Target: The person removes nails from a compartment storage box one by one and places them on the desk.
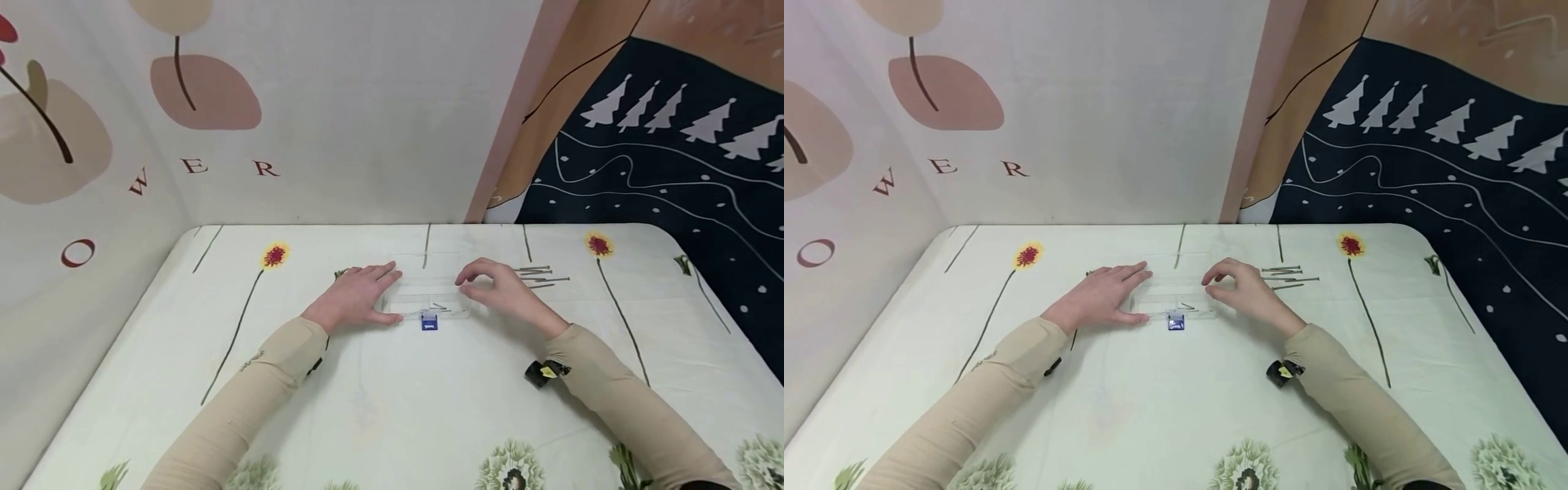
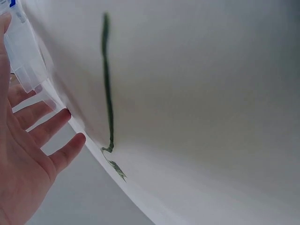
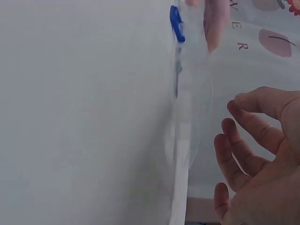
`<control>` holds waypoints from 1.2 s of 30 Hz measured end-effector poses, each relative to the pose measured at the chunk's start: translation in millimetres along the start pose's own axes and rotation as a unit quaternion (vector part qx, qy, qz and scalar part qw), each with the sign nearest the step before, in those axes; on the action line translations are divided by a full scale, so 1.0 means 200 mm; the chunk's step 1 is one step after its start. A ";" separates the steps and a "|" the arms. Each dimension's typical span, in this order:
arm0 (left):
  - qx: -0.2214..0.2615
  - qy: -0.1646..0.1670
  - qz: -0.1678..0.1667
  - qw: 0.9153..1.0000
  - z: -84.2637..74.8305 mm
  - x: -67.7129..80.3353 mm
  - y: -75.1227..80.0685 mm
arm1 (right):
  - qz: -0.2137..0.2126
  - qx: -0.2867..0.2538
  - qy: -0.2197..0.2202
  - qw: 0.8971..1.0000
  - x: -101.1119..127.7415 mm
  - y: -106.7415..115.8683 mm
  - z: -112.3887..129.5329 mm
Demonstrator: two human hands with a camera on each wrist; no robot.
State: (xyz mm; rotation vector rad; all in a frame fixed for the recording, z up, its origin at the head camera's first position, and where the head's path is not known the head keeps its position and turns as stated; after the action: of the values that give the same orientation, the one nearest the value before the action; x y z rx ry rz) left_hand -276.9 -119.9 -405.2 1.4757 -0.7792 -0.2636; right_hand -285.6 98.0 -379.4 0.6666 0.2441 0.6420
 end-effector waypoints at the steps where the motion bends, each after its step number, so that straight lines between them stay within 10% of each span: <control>1: 0.001 0.000 0.000 1.000 0.00 0.00 0.00 | 0.001 -0.005 0.006 1.000 -0.01 -0.01 0.01; 17: 0.016 0.001 0.001 1.000 0.02 0.00 0.00 | 0.091 0.075 0.060 0.991 -0.14 -0.24 0.17; 36: -0.008 0.005 0.002 1.000 0.02 0.00 0.01 | 0.170 0.111 0.028 0.979 -0.19 -0.33 0.20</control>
State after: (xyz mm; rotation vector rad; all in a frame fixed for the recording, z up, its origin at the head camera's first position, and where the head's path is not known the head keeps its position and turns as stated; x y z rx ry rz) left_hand -279.4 -122.9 -404.1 1.4592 -0.7699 -0.2578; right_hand -268.0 15.7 -391.1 0.9166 0.2588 0.9711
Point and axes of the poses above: each hand's wrist, its own x-axis away from the middle knuckle, its own y-axis out of the back of the hand, z = x × y, the point moved 7 cm from there along -x, towards the middle knuckle, and after that the axes turned 11 degrees about z, right-handed, at the moved point
